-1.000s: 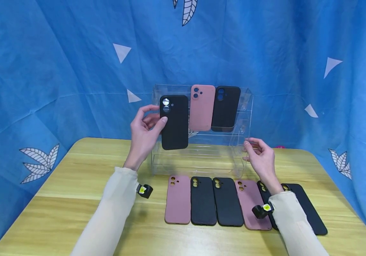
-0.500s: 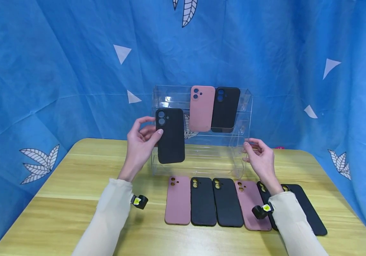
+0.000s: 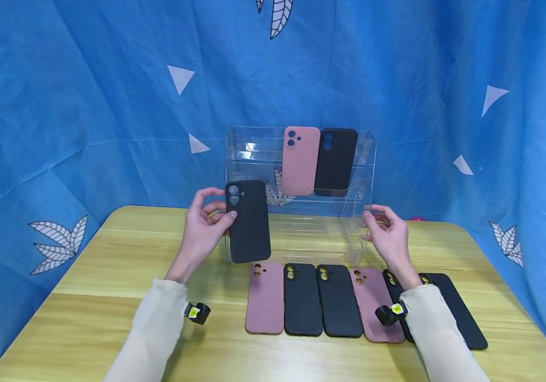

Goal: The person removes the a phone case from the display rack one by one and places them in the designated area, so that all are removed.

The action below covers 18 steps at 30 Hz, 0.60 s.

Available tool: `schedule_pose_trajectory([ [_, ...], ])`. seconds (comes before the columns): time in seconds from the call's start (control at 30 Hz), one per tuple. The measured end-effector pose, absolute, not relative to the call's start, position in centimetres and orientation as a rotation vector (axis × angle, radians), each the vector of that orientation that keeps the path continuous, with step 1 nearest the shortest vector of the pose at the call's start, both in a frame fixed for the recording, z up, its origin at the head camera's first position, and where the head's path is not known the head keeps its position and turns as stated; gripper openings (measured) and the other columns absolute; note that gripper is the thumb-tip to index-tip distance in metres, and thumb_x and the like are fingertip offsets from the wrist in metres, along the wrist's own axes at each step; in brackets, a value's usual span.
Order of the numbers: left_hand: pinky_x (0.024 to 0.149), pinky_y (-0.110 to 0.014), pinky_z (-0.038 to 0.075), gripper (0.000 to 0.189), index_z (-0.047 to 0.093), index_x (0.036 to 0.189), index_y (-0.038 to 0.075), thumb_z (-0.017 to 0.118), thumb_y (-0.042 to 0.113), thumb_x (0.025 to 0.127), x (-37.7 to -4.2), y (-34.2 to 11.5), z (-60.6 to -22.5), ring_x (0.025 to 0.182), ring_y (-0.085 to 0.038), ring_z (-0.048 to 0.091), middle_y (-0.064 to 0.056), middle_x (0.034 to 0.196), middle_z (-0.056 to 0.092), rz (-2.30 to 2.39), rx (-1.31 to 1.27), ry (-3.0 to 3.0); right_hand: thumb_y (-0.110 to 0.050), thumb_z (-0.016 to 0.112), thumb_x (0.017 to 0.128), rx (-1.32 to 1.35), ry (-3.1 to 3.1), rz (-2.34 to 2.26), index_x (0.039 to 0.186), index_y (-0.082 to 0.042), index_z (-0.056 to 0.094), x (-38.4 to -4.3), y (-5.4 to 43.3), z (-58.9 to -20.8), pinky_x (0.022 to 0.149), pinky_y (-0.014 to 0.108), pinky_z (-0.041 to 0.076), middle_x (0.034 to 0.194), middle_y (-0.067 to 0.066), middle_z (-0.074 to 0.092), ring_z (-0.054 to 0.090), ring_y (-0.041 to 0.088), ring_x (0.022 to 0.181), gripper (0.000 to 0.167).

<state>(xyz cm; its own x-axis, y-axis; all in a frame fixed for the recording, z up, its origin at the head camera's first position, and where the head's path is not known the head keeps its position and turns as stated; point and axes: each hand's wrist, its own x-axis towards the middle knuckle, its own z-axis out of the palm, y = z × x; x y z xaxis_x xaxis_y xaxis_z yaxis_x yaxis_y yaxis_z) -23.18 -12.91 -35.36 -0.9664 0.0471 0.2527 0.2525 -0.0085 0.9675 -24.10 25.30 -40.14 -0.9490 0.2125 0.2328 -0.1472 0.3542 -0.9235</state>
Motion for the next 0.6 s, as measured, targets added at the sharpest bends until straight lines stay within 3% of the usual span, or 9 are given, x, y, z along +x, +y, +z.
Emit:
schedule_pose_trajectory([
  [0.3,0.072,-0.04,0.065,0.056,0.04,0.145,0.02,0.061,-0.002,0.097,-22.3,-14.1,-36.3,0.082,-0.014,0.074,0.001,0.099,0.067,-2.153,-0.399,-2.19,-0.035,0.058,0.105,-0.078,-2.315,1.62,0.138,-0.003,0.057,-24.1,25.2,-40.0,0.07,0.023,0.063,0.116,0.006,0.066,0.069,0.003,0.091,0.046],
  [0.6,0.072,-0.046,0.065,0.063,0.035,0.153,0.019,0.059,-0.002,0.098,-21.3,-15.7,-37.4,0.08,-0.016,0.072,-0.003,0.101,0.064,-2.179,-0.436,-2.308,-0.033,0.056,0.105,-0.067,-2.326,1.613,0.14,-0.004,0.056,-24.1,25.3,-40.1,0.07,0.024,0.063,0.123,0.017,0.065,0.069,0.001,0.09,0.045],
])
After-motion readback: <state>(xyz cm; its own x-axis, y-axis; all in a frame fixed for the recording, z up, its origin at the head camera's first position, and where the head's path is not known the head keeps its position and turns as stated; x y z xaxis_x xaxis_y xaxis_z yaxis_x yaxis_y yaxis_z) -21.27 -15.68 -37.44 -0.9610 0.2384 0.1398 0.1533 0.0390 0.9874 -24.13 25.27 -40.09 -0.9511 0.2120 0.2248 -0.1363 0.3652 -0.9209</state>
